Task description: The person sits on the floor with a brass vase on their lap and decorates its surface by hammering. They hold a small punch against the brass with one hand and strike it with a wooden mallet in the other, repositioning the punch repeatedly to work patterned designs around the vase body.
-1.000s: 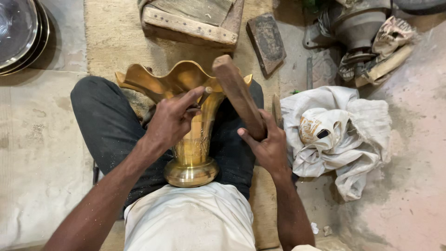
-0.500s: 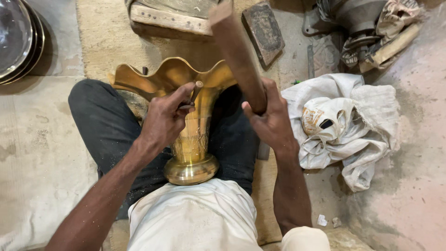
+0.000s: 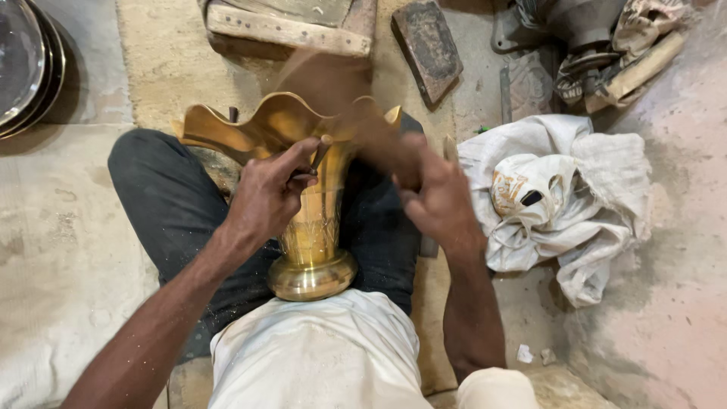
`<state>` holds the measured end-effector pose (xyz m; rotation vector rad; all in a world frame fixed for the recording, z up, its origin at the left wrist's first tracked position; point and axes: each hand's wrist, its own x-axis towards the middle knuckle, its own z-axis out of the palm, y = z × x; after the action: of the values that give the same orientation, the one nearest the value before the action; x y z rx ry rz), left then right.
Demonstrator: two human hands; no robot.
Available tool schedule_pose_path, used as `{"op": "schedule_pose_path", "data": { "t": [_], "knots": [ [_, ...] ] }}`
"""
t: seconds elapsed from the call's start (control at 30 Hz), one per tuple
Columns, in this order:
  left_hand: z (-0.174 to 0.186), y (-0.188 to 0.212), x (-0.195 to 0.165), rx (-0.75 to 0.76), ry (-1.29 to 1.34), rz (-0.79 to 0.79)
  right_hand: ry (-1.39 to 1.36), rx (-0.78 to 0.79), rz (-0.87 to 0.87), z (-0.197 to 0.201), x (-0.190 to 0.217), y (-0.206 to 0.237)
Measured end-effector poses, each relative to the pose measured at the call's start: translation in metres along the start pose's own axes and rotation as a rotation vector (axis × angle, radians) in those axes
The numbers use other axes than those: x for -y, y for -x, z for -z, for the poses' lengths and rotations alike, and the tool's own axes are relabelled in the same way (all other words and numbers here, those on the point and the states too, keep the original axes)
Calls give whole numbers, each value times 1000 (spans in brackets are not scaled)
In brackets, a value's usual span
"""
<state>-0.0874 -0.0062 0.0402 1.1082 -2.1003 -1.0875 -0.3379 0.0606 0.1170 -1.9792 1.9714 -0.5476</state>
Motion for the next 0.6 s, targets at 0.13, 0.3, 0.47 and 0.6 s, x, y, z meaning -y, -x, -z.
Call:
{"op": "schedule_pose_path", "data": {
  "t": [0.13,0.3,0.47,0.6],
  "knots": [
    [5,0,3,10,-26,-14,-127,-208,95,-2,-4,3],
    [8,-1,1,16,5,-85,-1,-104,23,-3,-5,8],
    [13,-1,0,64,15,-75,-206,-83,-160,-9,-3,13],
    [17,-2,2,113,26,-60,-211,-106,-141,-14,-6,18]
  ]
}}
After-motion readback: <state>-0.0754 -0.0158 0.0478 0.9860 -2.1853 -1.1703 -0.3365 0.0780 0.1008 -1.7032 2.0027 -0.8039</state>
